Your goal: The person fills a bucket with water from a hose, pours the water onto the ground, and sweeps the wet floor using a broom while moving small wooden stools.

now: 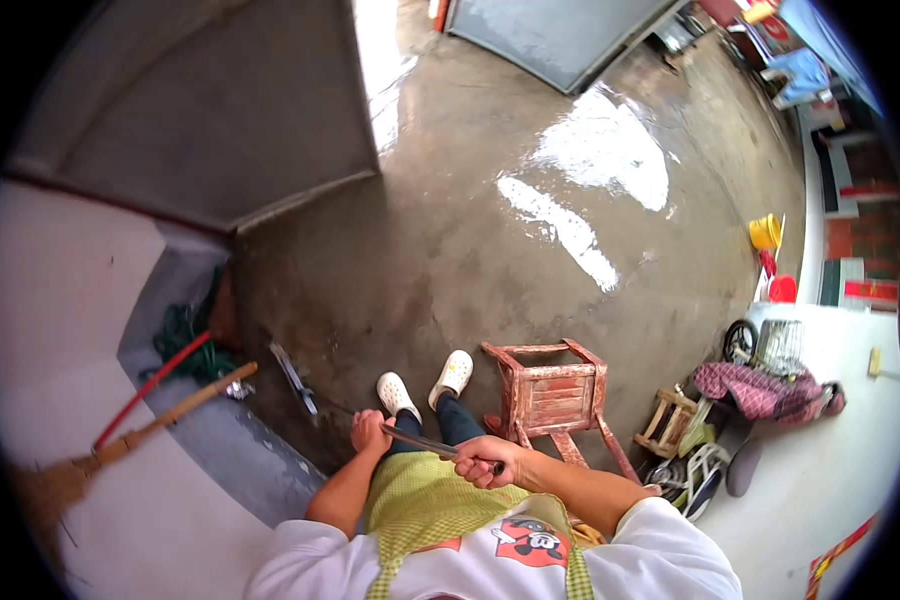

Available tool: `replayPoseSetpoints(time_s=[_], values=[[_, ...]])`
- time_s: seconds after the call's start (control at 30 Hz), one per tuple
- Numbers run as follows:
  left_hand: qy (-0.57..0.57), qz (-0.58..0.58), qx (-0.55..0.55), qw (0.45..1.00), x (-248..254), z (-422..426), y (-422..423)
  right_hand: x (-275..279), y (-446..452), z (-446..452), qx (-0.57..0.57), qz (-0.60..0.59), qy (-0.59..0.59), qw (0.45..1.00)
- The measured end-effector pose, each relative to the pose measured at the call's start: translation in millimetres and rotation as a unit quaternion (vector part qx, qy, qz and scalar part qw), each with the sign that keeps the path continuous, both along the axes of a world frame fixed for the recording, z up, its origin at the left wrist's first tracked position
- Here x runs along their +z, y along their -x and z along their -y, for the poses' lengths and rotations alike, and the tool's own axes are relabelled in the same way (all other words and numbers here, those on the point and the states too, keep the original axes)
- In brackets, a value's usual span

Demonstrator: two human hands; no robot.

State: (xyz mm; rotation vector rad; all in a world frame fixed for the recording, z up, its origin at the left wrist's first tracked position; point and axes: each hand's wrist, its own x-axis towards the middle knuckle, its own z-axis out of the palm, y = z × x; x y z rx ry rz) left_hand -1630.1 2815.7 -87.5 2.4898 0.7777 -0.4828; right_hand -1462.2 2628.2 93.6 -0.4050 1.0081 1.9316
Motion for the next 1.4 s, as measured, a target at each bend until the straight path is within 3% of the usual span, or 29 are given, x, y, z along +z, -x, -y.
replayPoseSetpoints(time_s=[0.07, 0.1, 0.17, 0.2, 0.27, 0.33, 0.37, 0.43, 0.53, 0.6, 0.67, 0.73, 0.83, 0.93, 1.0, 1.07, 1.1, 1.13, 1.17, 1.2, 1.3, 1.37, 1.4], values=[[0.044, 0.027, -0.08, 0.995, -0.2, 11.8, -39.7, 17.2, -30.0, 17.7, -0.016, 0.032, 0.044, 0.998], [0.034, 0.017, -0.081, 0.996, 22.5, 35.3, -79.1, 44.5, -46.7, 36.7, -0.018, 0.096, 0.07, 0.993], [0.071, 0.144, -0.127, 0.979, 11.1, 91.1, -145.5, 113.4, -77.4, 74.6, -0.06, 0.182, 0.11, 0.975], [0.127, 0.097, -0.103, 0.982, 61.1, 115.2, -201.8, 144.7, -91.7, 82.9, -0.076, 0.209, 0.15, 0.963], [0.222, 0.123, -0.105, 0.962, 66.8, 154.1, -278.5, 168.8, -107.5, 87.4, -0.083, 0.315, 0.165, 0.931], [0.213, 0.121, -0.219, 0.945, 67.6, 172.7, -339.7, 134.1, -95.5, 87.5, -0.003, 0.455, 0.217, 0.863], [0.211, 0.127, -0.217, 0.945, 73.3, 184.7, -350.7, 100.0, -81.8, 106.0, 0.033, 0.494, 0.215, 0.842], [0.134, 0.149, -0.339, 0.919, 86.9, 202.4, -369.6, 107.7, -74.3, 124.7, 0.097, 0.571, 0.248, 0.777], [0.128, 0.151, -0.463, 0.864, 94.3, 211.8, -347.8, 94.6, -18.2, 187.5, 0.173, 0.629, 0.268, 0.709], [0.105, 0.118, -0.512, 0.844, 82.6, 189.6, -329.5, 76.0, 37.0, 219.9, 0.145, 0.584, 0.311, 0.735], [0.092, 0.028, -0.477, 0.874, 88.9, 142.4, -333.8, 78.3, 82.1, 235.3, 0.12, 0.562, 0.314, 0.756], [0.002, 0.008, -0.44, 0.898, 60.8, 77.3, -338.2, 97.7, 98.6, 227.6, 0.205, 0.571, 0.314, 0.731], [-0.065, -0.034, -0.309, 0.948, 66.7, -22.4, -361.2, 101.9, 108.9, 217.3, 0.288, 0.56, 0.332, 0.703], [-0.066, -0.08, -0.211, 0.972, 74.9, -94.5, -380.0, 70.8, 121.7, 207.2, 0.304, 0.545, 0.392, 0.676], [-0.065, -0.073, -0.226, 0.969, 92.3, -124.0, -401.1, 28.0, 84.8, 196.9, 0.295, 0.579, 0.391, 0.652], [-0.104, 0.02, -0.285, 0.953, 97.3, -155.3, -434.3, -25.3, -44.3, 169.5, 0.296, 0.651, 0.342, 0.61], [-0.118, 0.042, -0.304, 0.944, 103.6, -167.3, -456.2, -63.8, -114.3, 153.3, 0.225, 0.657, 0.35, 0.628], [-0.143, 0.066, -0.328, 0.932, 118.3, -175.6, -480.2, -124.0, -175.4, 147.8, 0.236, 0.683, 0.341, 0.602], [-0.177, 0.088, -0.358, 0.913, 130.5, -185.3, -504.9, -172.4, -237.7, 131.7, 0.241, 0.746, 0.343, 0.517], [-0.232, 0.091, -0.39, 0.886, 142.6, -195.7, -529.2, -150.6, -305.4, 92.2, 0.303, 0.706, 0.373, 0.52], [-0.292, 0.093, -0.439, 0.845, 186.0, -224.7, -590.8, -132.7, -336.8, 57.4, 0.279, 0.685, 0.381, 0.554], [-0.365, 0.056, -0.446, 0.815, 195.1, -243.4, -621.3, -159.6, -251.5, 113.5, 0.287, 0.721, 0.333, 0.536], [-0.404, 0.02, -0.45, 0.796, 199.5, -250.3, -631.3, -100.8, -213.5, 117.4, 0.264, 0.677, 0.377, 0.575]])
